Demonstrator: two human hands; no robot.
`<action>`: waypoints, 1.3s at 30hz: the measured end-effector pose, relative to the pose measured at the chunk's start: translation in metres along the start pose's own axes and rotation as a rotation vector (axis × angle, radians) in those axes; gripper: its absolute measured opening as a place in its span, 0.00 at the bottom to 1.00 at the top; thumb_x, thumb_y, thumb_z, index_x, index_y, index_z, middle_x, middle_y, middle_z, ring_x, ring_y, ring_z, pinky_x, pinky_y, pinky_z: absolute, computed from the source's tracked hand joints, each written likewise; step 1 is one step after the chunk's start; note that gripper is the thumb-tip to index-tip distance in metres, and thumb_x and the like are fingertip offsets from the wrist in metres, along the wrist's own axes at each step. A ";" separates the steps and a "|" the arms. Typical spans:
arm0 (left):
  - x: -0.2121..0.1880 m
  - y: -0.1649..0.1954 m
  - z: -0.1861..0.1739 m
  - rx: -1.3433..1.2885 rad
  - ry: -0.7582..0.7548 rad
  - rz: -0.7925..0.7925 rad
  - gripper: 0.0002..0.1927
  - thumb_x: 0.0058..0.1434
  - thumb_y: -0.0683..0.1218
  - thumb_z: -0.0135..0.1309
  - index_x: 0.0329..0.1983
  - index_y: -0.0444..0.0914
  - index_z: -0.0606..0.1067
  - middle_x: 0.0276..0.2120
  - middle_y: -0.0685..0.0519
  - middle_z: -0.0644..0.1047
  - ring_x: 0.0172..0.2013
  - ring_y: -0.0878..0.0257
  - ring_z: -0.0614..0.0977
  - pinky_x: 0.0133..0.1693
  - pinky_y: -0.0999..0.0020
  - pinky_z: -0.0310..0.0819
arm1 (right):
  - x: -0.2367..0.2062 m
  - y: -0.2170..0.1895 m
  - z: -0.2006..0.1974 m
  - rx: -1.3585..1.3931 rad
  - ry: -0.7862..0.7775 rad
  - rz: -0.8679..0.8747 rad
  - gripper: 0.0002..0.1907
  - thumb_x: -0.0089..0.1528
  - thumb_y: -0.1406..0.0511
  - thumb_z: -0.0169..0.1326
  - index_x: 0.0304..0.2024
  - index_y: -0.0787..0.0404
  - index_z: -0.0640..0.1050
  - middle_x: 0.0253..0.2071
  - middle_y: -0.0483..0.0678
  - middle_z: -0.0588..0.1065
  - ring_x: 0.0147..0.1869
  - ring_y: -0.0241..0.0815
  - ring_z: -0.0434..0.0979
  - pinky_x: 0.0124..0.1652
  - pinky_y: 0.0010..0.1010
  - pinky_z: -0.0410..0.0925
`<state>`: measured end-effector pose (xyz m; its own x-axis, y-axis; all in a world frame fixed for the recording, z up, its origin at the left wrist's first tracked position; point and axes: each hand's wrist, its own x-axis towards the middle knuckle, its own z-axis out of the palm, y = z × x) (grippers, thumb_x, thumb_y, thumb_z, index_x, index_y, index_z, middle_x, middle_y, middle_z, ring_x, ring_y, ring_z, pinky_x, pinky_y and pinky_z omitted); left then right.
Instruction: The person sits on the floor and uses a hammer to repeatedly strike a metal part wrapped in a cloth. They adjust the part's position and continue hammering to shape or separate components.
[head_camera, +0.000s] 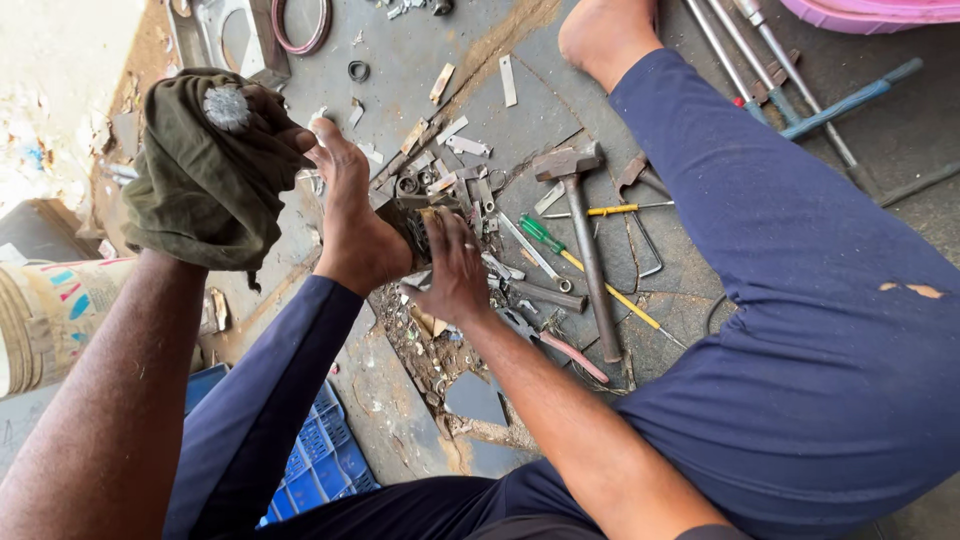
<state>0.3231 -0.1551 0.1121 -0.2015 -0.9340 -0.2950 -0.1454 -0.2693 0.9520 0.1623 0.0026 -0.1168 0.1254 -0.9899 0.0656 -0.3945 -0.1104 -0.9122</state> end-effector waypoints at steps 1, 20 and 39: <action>-0.004 0.002 0.002 -0.605 0.014 -0.101 0.21 0.70 0.52 0.50 0.60 0.35 0.67 0.51 0.49 0.76 0.52 0.53 0.83 0.60 0.49 0.81 | 0.004 -0.001 0.001 -0.018 -0.067 0.030 0.68 0.45 0.47 0.73 0.73 0.59 0.45 0.73 0.67 0.52 0.75 0.68 0.55 0.69 0.58 0.53; -0.068 0.060 0.043 0.994 0.089 0.058 0.19 0.72 0.54 0.55 0.54 0.34 0.72 0.43 0.45 0.77 0.44 0.50 0.83 0.49 0.52 0.82 | -0.001 -0.001 0.010 -0.157 -0.131 0.011 0.60 0.48 0.45 0.72 0.73 0.46 0.53 0.70 0.72 0.57 0.62 0.77 0.69 0.48 0.58 0.73; 0.047 -0.041 0.053 0.944 -0.132 0.156 0.11 0.67 0.49 0.64 0.45 0.40 0.77 0.35 0.55 0.80 0.35 0.64 0.84 0.38 0.70 0.85 | 0.016 0.054 -0.016 0.478 0.127 0.198 0.45 0.61 0.64 0.56 0.75 0.64 0.50 0.69 0.63 0.65 0.62 0.51 0.78 0.61 0.45 0.74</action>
<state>0.2679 -0.1755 0.0547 -0.3838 -0.8937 -0.2324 -0.8146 0.2091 0.5410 0.1286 -0.0204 -0.1588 -0.0322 -0.9939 -0.1051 0.0633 0.1030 -0.9927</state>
